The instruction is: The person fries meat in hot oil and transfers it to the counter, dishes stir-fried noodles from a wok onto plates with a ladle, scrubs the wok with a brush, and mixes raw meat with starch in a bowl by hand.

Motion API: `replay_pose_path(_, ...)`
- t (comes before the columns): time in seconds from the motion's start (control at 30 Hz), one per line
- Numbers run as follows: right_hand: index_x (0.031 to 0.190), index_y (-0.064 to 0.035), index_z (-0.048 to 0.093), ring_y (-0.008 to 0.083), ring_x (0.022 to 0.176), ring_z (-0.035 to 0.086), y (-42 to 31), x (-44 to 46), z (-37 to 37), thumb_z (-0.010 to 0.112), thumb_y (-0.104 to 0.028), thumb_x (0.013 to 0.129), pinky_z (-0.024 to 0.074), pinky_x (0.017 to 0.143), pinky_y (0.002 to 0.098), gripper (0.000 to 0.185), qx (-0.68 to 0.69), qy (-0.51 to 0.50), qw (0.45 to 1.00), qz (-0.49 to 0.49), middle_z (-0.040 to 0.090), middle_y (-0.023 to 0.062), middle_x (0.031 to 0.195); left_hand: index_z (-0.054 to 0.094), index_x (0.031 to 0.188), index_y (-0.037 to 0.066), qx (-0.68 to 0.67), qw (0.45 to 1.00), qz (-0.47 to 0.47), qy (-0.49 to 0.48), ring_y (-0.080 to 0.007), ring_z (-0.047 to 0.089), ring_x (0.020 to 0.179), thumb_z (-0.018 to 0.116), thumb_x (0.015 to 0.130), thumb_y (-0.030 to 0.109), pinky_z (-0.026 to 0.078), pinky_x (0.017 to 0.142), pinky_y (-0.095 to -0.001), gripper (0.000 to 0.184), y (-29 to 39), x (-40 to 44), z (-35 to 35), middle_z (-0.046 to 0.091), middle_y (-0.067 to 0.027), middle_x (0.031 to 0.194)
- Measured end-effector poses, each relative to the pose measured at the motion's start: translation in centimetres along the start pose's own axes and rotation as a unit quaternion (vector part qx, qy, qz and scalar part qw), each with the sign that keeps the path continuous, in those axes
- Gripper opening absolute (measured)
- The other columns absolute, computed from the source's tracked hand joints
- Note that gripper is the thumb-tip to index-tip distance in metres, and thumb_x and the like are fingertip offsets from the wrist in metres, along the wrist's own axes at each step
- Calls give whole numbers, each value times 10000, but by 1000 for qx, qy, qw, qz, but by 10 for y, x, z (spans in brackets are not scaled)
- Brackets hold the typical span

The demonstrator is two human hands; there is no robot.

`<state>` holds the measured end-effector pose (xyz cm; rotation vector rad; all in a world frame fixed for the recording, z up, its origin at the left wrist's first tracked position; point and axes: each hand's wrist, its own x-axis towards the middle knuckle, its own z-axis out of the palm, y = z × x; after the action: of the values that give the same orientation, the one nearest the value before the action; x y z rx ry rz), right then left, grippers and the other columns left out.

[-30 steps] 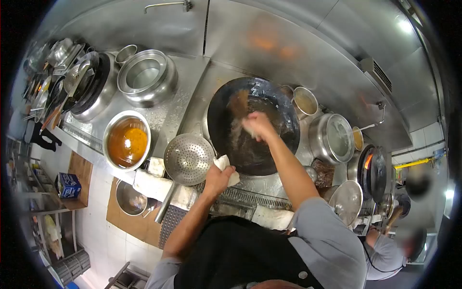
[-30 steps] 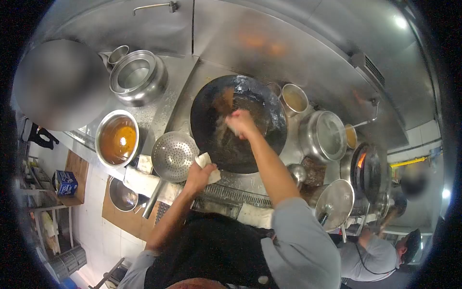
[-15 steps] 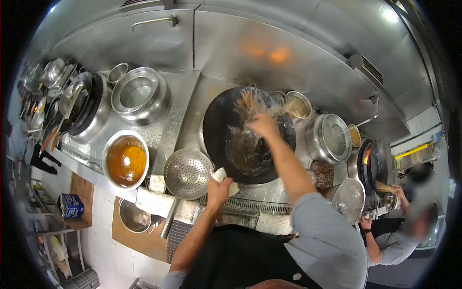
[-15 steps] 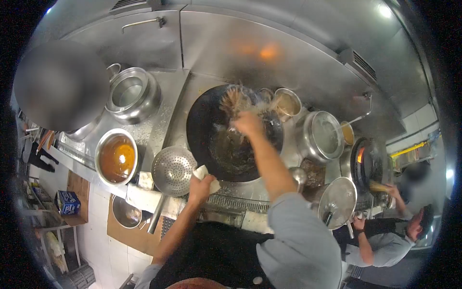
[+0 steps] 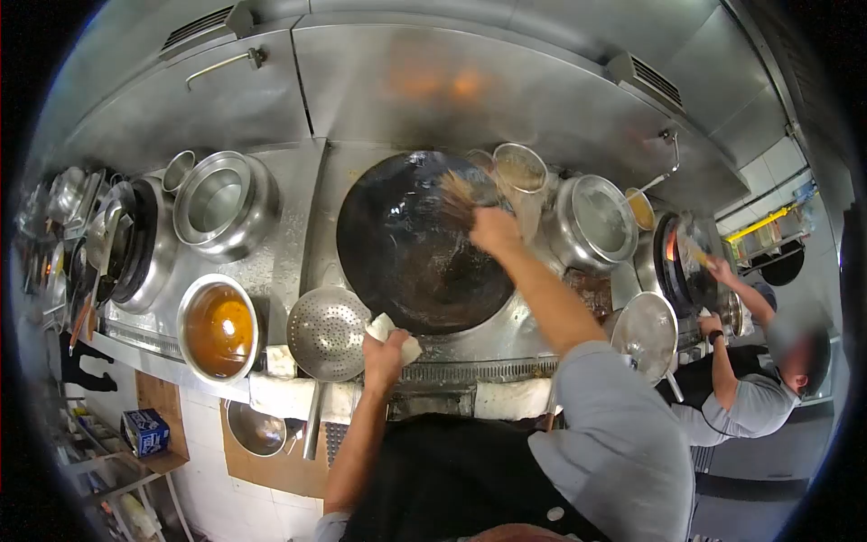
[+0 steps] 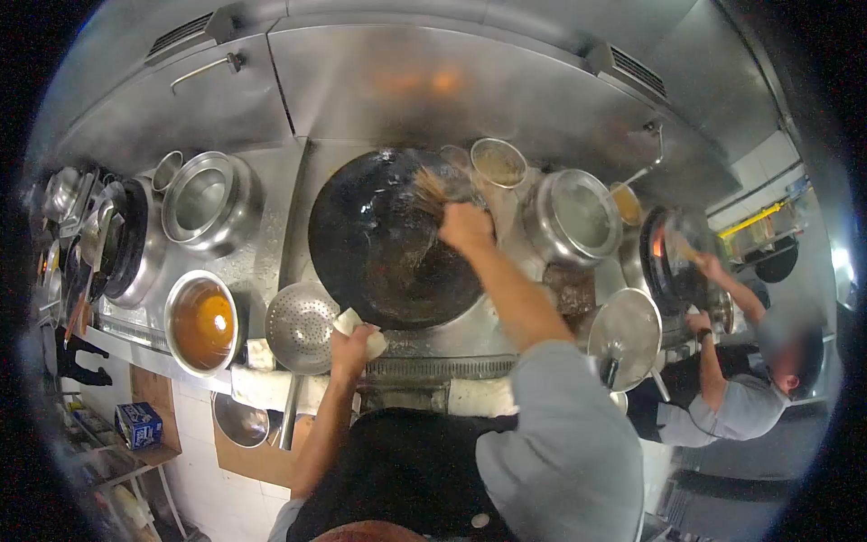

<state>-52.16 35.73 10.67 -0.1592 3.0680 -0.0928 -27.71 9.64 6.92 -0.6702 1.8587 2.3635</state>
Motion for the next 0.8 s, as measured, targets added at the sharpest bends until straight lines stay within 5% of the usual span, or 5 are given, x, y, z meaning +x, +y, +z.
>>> replay_pose_path(0.3, 1068, -178, 762, 375, 1006, 722, 22, -30, -20, 651, -329, 877, 571, 879, 519, 268, 29, -33, 999, 12, 761, 147, 1077, 644, 940, -9, 46, 999, -21, -2, -171, 670, 742, 699, 874, 77, 551, 653, -346, 122, -7, 4, -10, 684, -68, 848)
replay_pose_path(0.5, 1117, -127, 761, 389, 1044, 719, -151, -25, 49, 766, -341, 814, 562, 897, 484, 371, 416, 21, 909, 2, 756, 186, 1085, 650, 939, -5, 28, 999, -43, -4, -174, 667, 724, 692, 873, 43, 548, 635, -346, 92, 2, 0, -8, 685, -64, 843)
replay_pose_path(0.57, 1107, -124, 762, 395, 1053, 715, -144, -79, 58, 749, -378, 821, 559, 909, 483, 383, 378, 13, 924, -56, 750, 192, 1108, 647, 961, -7, 9, 999, -25, -35, -181, 674, 725, 688, 871, 18, 550, 628, -341, 103, -2, 2, -7, 688, -65, 851)
replay_pose_path(0.63, 1270, -130, 743, 337, 1130, 715, -101, -129, 11, 797, -365, 818, 543, 1008, 423, 512, 266, -197, 941, -75, 749, 161, 1215, 656, 1004, -16, -9, 999, -45, -25, -183, 680, 741, 684, 876, 19, 556, 645, -344, 136, 6, 1, -8, 698, -71, 873)
replay_pose_path(0.8, 1016, -148, 814, 326, 959, 757, 16, -63, -42, 780, -304, 718, 602, 840, 448, 338, 42, -236, 970, -31, 780, 147, 1005, 675, 1048, -21, 38, 999, -28, -19, -187, 690, 770, 660, 882, 20, 565, 667, -352, 172, 13, -5, -9, 713, -81, 915)
